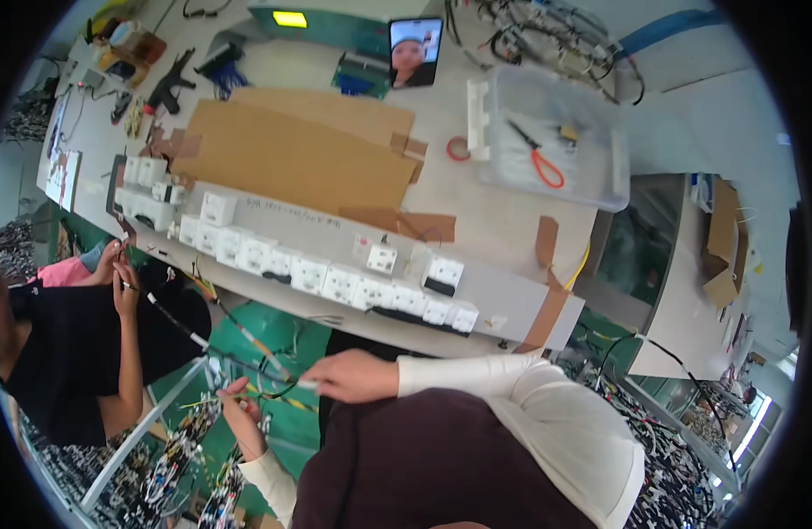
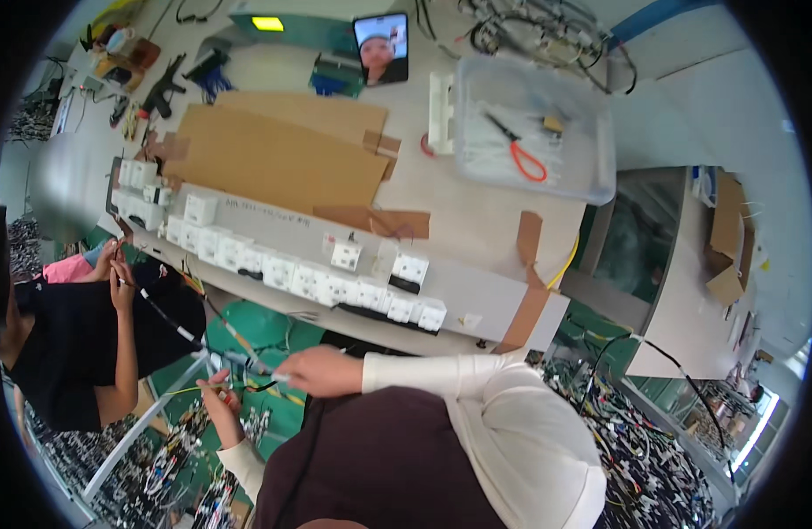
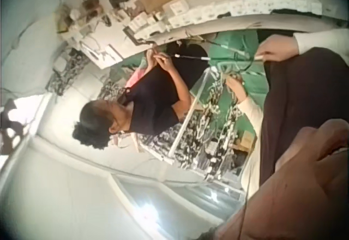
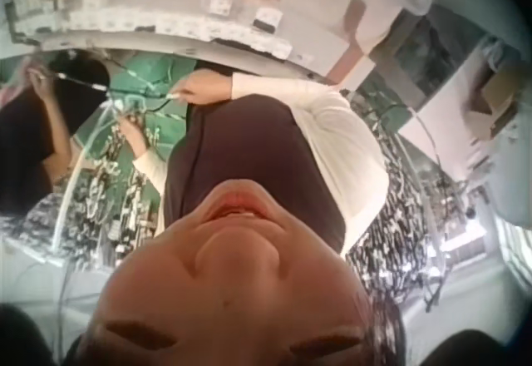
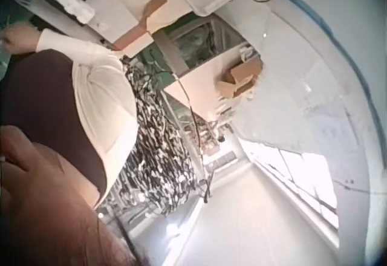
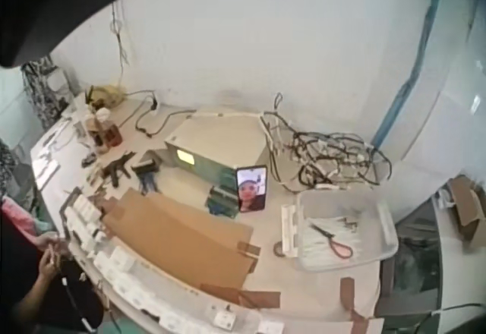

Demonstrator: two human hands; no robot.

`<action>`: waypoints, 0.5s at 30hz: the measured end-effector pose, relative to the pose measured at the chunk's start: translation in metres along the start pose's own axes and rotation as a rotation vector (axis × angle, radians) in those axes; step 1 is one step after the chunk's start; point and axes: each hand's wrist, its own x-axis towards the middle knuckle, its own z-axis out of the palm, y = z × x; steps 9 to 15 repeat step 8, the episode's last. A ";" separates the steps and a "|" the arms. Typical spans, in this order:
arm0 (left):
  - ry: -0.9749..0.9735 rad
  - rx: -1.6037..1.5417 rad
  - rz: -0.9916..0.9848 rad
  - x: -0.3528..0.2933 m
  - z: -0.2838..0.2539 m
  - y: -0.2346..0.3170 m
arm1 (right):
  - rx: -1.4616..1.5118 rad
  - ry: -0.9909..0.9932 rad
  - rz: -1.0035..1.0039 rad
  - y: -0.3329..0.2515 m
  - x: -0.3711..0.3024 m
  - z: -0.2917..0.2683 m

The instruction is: The person retrieves a wire harness from a rack, lays it onto a workbench fixture, connects wire terminals into corresponding slots alongside a coworker, and wraps sections of the wires with tape.

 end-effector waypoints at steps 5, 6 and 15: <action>-0.394 0.118 -0.003 -0.049 0.017 0.064 | -0.004 0.113 0.150 0.020 -0.014 -0.015; -0.638 0.093 -0.026 -0.052 0.006 0.069 | 0.034 0.034 0.196 0.021 -0.016 -0.017; -1.033 0.133 0.013 -0.047 -0.036 0.055 | 0.074 -0.047 0.235 0.026 -0.021 -0.016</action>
